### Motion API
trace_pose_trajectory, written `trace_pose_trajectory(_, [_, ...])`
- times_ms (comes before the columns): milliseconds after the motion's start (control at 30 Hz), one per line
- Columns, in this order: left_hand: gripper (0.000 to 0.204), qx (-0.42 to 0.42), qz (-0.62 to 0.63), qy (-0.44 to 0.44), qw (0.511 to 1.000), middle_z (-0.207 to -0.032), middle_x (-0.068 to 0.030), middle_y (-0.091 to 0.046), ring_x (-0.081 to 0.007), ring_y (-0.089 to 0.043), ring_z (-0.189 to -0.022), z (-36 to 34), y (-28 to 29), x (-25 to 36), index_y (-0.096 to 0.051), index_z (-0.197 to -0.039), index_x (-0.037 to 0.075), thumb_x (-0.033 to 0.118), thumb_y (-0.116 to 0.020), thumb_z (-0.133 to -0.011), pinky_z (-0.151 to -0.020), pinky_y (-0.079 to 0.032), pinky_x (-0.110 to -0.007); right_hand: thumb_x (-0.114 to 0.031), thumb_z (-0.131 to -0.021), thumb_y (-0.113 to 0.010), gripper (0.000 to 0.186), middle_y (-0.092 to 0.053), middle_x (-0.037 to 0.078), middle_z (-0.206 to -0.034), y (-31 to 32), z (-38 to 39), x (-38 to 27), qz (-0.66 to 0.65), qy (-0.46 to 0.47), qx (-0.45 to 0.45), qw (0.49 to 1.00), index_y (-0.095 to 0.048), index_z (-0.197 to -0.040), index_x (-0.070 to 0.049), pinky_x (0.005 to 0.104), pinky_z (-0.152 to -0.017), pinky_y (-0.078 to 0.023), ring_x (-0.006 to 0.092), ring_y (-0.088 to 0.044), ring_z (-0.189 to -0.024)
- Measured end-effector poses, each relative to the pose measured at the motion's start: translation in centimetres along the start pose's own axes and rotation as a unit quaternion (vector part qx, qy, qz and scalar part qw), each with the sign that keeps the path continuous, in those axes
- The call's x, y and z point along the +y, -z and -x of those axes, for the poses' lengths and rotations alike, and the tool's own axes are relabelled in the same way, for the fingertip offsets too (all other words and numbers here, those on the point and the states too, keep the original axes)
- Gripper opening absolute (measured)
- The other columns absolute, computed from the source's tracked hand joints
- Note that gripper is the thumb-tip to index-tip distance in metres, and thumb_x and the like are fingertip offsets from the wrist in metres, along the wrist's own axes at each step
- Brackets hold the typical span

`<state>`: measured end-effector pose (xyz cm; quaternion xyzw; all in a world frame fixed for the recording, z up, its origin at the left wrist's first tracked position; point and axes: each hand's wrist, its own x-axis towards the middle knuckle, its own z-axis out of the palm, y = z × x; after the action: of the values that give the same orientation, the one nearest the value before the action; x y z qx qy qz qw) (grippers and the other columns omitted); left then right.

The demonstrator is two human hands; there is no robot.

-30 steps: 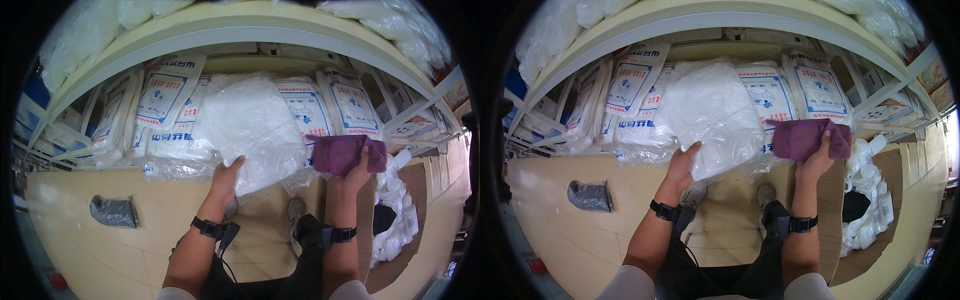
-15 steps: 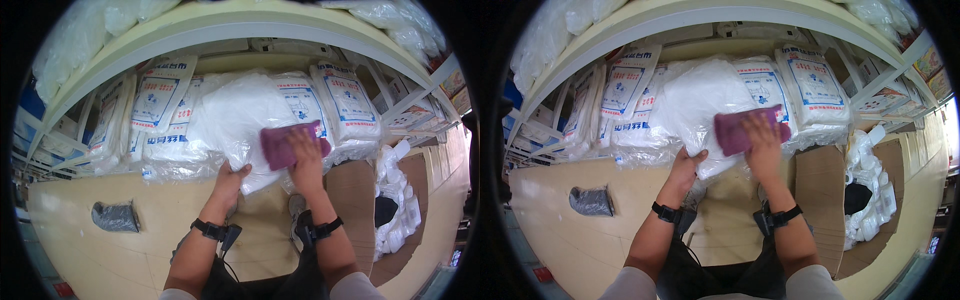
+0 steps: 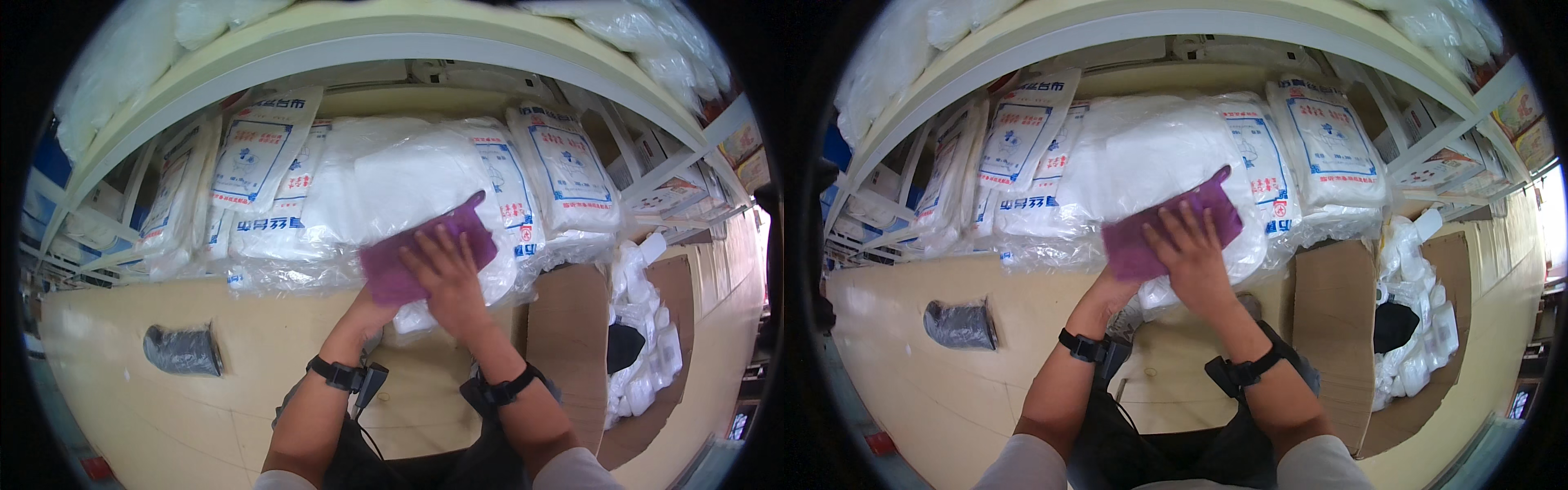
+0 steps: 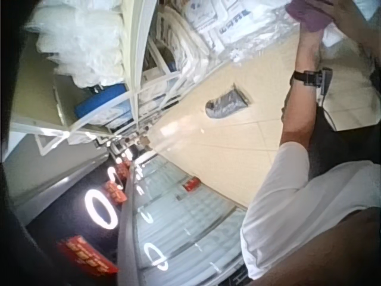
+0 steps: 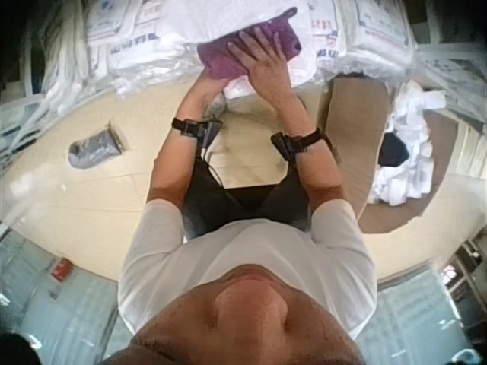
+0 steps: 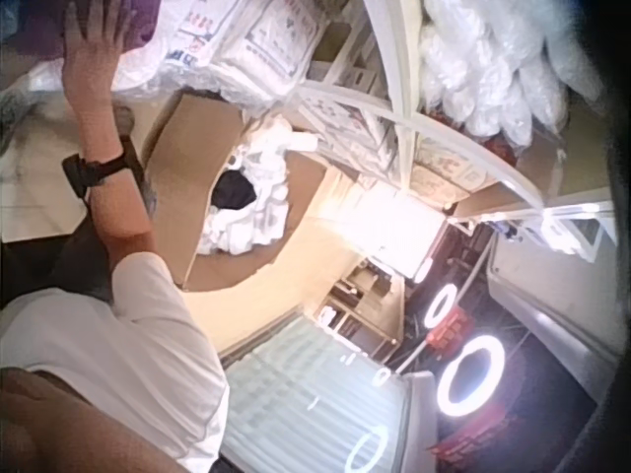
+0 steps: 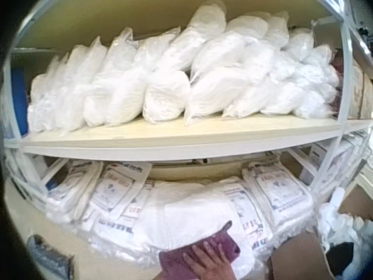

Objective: The person wipes the plastic-wrapped surfaces of stacked white packages on a shelf using a purple cloth. They repeatedly pick up each package, wipe its top and sides, and place it back in the same position.

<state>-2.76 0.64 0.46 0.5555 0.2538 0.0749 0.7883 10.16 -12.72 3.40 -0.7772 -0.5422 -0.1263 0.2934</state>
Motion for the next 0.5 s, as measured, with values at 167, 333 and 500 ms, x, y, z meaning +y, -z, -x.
trace_pose_trajectory(167, [0.057,0.034,-0.054,0.07,0.996,-0.131,-0.0111,-0.068,-0.0206,-0.063,-0.119,0.1,0.7,0.8,-0.052,-0.144,-0.004,0.007,-0.075,-0.094,-0.106,-0.047,-0.034,0.006,-0.079,-0.059,0.058,-0.061,0.011,-0.146,1.1,-0.5,3.4,0.082,-0.079,-0.001,0.993,-0.071,-0.131,-0.017,0.0629,-0.121,-0.028,0.0349,-0.047,-0.146])
trace_pose_trajectory(333, [0.053,0.005,-0.097,0.075,0.992,-0.133,-0.0097,-0.067,-0.0199,-0.062,-0.12,0.4,1.5,2.1,-0.055,-0.143,-0.002,0.01,-0.075,-0.096,-0.106,-0.047,-0.034,0.001,-0.078,-0.064,0.066,-0.057,0.011,-0.15,3.1,1.3,8.4,0.168,-0.27,0.035,0.947,-0.062,-0.142,-0.017,0.0652,-0.123,-0.021,0.0374,-0.042,-0.148])
trace_pose_trajectory(500, [0.047,0.055,0.011,0.076,0.995,-0.125,-0.0114,-0.071,-0.0205,-0.067,-0.112,-0.2,1.5,3.0,-0.059,-0.137,-0.003,0.019,-0.074,-0.098,-0.099,-0.052,-0.034,0.0,-0.077,-0.068,0.068,-0.058,0.017,-0.147,2.6,1.0,7.5,0.023,-0.21,0.116,0.97,-0.057,-0.144,-0.008,0.0603,-0.122,-0.026,0.0434,-0.047,-0.142])
